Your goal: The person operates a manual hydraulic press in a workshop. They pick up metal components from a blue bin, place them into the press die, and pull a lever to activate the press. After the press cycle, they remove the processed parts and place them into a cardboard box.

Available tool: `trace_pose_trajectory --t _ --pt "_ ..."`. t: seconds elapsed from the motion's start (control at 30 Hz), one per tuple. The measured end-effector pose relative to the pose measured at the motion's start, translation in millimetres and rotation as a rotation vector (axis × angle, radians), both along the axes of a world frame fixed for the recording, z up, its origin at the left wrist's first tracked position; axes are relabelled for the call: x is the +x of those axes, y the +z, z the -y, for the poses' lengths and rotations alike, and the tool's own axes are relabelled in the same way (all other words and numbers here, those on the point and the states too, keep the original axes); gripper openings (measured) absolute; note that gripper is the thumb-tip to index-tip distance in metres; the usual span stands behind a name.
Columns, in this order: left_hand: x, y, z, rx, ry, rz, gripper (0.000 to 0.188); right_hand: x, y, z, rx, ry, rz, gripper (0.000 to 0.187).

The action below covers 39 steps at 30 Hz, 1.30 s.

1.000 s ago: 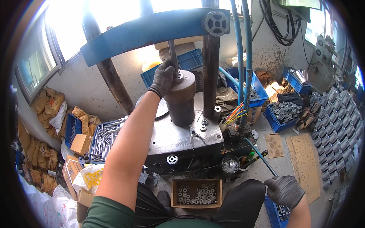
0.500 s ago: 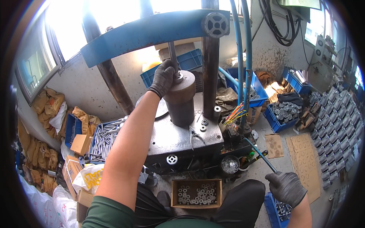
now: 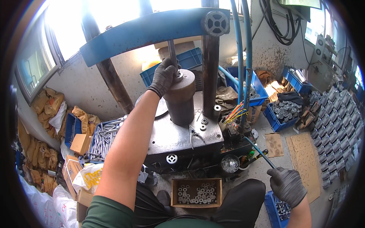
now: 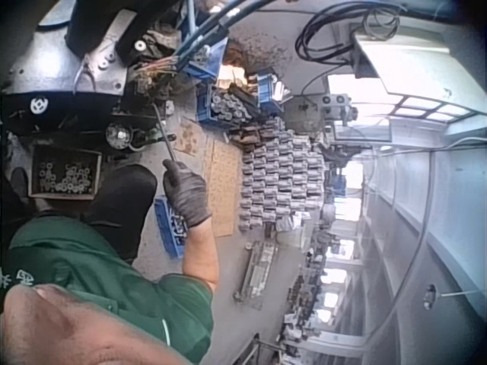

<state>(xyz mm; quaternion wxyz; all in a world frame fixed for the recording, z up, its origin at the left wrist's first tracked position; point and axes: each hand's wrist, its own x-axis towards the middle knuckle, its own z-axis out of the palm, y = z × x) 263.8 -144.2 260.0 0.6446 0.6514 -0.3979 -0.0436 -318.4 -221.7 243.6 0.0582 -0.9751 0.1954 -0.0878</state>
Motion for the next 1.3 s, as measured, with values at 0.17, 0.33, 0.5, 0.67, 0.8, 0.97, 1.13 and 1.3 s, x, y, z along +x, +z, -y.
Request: trace_pose_trajectory --t 0.17,0.33,0.5,0.67,0.8,0.97,1.13,1.3 --pt "-14.9 9.5 3.4 -0.016 -0.069 -0.05 0.033 43.3 26.8 31.0 -0.266 0.005 0.428 0.019" --pt "-1.5 1.6 -0.3 0.034 -0.029 0.018 0.031 115.7 64.9 100.1 -0.359 0.101 0.718 0.01" --pt "-7.1 1.8 3.1 0.022 -0.051 0.024 0.029 155.4 80.3 127.7 -0.275 -0.069 0.619 0.013" --pt "-4.7 -0.2 1.1 0.006 -0.141 0.042 0.024 163.4 91.3 127.3 -0.27 -0.172 0.483 0.019" --pt "-19.1 2.5 -7.0 0.034 -0.14 0.036 0.022 164.6 87.9 130.0 -0.266 -0.151 0.465 0.021" --pt "-88.7 -15.8 -40.2 -0.227 0.23 0.968 0.046 152.6 86.6 124.6 -0.288 -0.185 0.445 0.019" --pt "-178.4 -95.1 -84.7 -0.379 -0.192 0.177 0.035 130.9 77.8 112.4 -0.277 -0.124 0.484 0.014" --pt "-236.1 -172.3 -127.9 -0.291 -0.324 -0.829 0.053 98.5 60.7 75.1 -0.331 0.022 0.497 0.006"
